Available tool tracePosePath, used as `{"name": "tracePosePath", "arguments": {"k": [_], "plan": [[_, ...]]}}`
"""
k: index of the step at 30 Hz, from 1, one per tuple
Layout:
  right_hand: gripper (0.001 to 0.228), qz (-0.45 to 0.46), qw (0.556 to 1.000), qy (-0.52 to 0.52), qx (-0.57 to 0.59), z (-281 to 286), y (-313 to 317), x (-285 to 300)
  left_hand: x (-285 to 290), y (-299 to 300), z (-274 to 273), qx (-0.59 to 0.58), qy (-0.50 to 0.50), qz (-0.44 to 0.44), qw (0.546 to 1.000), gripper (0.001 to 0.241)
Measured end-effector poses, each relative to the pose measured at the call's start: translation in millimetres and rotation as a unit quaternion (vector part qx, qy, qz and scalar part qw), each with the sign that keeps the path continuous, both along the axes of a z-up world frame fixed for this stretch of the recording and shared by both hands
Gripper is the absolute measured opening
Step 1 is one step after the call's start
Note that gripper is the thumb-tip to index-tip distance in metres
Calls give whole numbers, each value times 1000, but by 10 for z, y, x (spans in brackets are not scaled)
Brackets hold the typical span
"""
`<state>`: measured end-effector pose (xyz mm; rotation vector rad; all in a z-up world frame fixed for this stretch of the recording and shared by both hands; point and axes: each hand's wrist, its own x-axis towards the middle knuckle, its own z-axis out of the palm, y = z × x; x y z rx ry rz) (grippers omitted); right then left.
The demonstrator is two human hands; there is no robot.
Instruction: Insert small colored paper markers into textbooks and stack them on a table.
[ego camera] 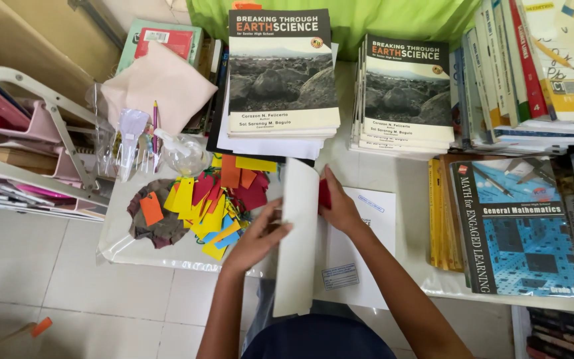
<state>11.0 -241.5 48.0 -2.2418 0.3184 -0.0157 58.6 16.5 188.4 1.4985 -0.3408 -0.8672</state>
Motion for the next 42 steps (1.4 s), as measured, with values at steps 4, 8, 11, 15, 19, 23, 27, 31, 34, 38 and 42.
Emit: {"name": "tracePosePath", "arguments": {"k": [4, 8, 11, 15, 19, 23, 27, 31, 34, 38, 42], "plan": [[109, -41, 963, 250, -87, 580, -59, 21, -129, -322, -355, -23, 66, -65, 995, 65], [72, -121, 977, 172, -19, 33, -584, -312, -254, -643, -1425, 42, -21, -54, 997, 67], [50, -182, 976, 117, 33, -514, -1087, -703, -366, -808, -1645, 176, -167, -19, 970, 68], [41, -268, 957, 41, 99, -1337, -1637, -1169, -432, -982, -1459, 303, -230, 5, 925, 75], [35, -360, 908, -42, 208, -801, -1430, -1369, -467, -1062, -1409, 320, -231, 7, 919, 79], [35, -397, 913, -69, 72, -12, -1003, -1174, -378, -1185, -1482, 311, -285, 46, 906, 80], [23, -204, 955, -87, -197, 69, -716, -753, -129, -1380, -1568, 301, -303, 78, 901, 83], [21, -138, 974, -37, -177, 49, -493, -177, -91, -1425, -1653, 300, -303, 101, 899, 91], [28, -106, 981, -27, -161, -87, -435, 141, -98, -1424, -1743, 300, -315, 121, 892, 95], [18, -83, 989, 22, -123, -147, -392, 272, -147, -1392, -1834, 278, -342, 142, 886, 96], [11, -78, 993, 43, -81, -225, -417, 375, -121, -1395, -1764, 275, -351, 140, 884, 97]]}}
